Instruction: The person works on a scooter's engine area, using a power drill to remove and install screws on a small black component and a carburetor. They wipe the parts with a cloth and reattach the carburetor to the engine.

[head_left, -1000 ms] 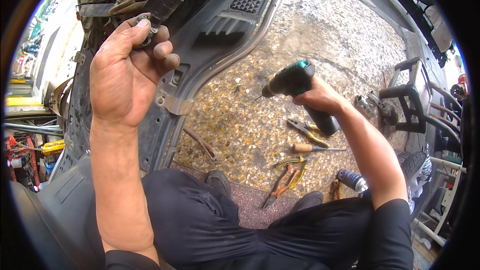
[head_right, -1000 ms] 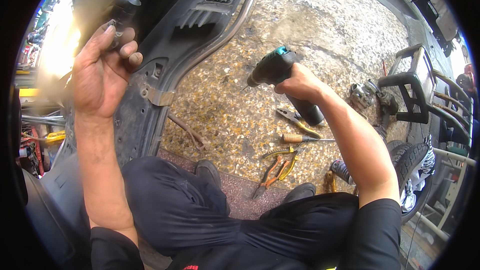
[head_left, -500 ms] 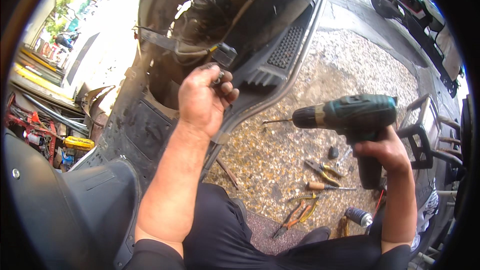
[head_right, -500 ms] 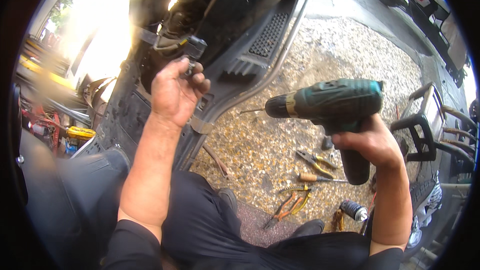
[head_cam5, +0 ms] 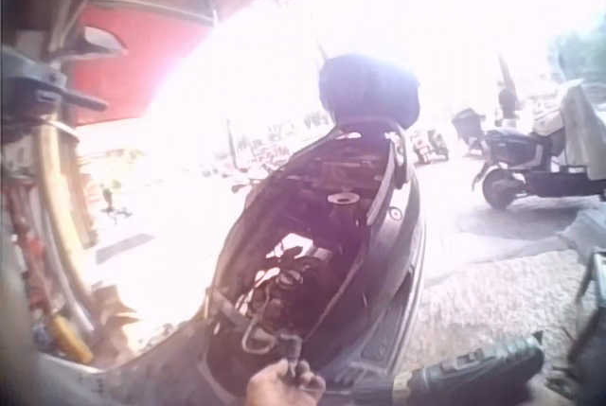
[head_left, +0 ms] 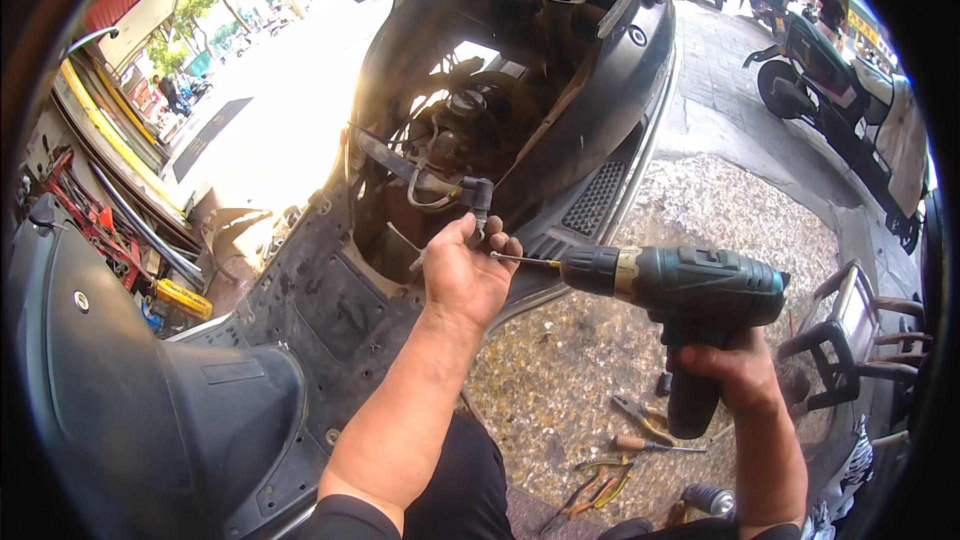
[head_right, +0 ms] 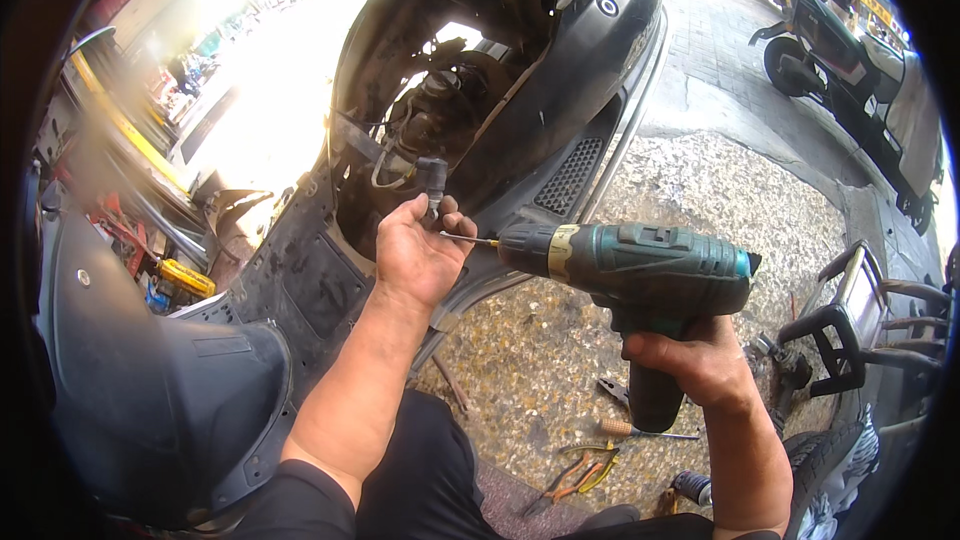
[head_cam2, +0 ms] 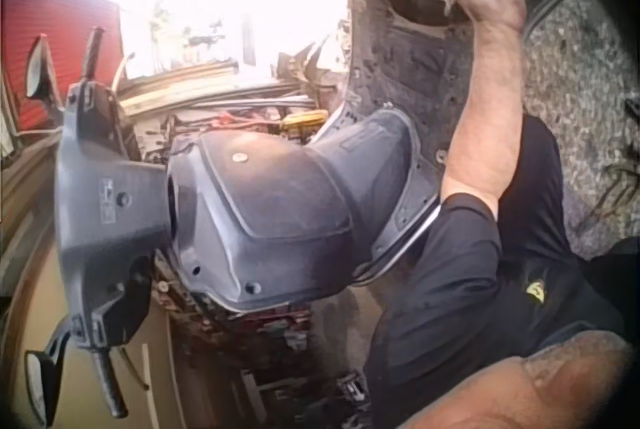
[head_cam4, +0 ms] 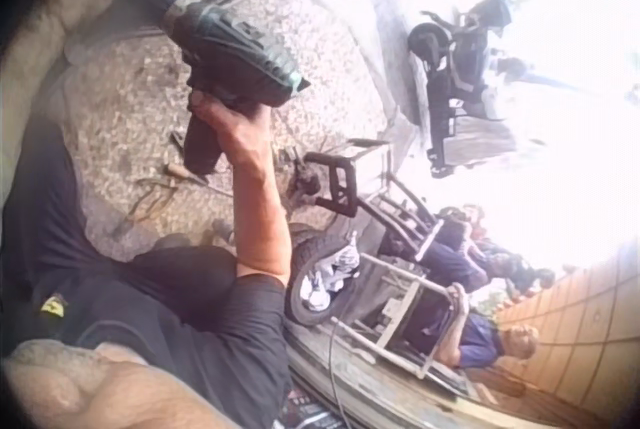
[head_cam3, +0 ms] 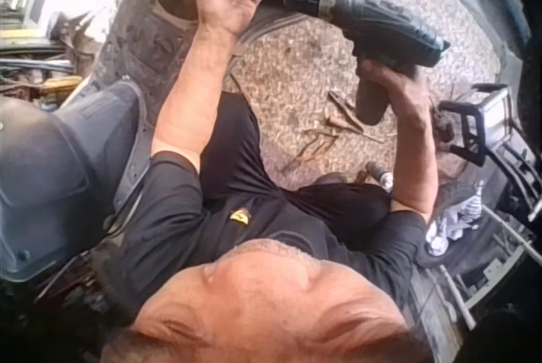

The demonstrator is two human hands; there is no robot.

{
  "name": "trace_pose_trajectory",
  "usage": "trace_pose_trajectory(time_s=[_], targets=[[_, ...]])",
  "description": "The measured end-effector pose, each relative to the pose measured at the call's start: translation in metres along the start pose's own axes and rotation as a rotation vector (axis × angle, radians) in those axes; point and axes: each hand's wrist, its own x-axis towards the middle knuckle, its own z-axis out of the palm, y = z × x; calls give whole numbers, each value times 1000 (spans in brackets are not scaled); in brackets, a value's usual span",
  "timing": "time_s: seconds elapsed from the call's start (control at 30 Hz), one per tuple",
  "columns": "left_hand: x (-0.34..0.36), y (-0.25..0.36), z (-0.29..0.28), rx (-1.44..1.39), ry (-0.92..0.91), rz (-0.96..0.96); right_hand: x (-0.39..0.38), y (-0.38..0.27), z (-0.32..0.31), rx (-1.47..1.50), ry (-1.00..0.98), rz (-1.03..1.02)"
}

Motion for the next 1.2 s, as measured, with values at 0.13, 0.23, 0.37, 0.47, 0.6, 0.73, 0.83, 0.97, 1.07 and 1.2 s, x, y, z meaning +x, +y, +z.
trace_pose_trajectory(time_s=[0.13, 0.23, 0.37, 0.47, 0.6, 0.73, 0.83, 0.97, 1.07, 1.2], targets=[[1, 1, 3, -68, 34, 26, -1, 2, 5, -27, -7, -5], [4, 5, 2, -100, 36, 10, -2, 2, 7, -41, -12, 24], [7, 10, -2, -79, 29, 2, -4, 6, 8, -48, -53, -18], [8, 10, -2, -53, 60, 23, -4, 11, 9, -80, -72, -46], [6, 11, -1, -11, 62, 59, -7, 16, 10, -104, -93, -76], [7, 10, -2, 31, 92, 107, -13, 22, 14, -191, -85, -79], [8, 5, -3, 144, 127, 206, -12, 30, 18, -413, -148, -218], [11, -1, 0, 252, 85, 280, -7, 38, 15, -996, -111, -701], [9, -3, 0, 332, 41, 293, -8, 38, 9, -1021, -200, -577], [12, -4, -3, 317, -55, 257, -6, 45, 7, -848, -238, -489]])
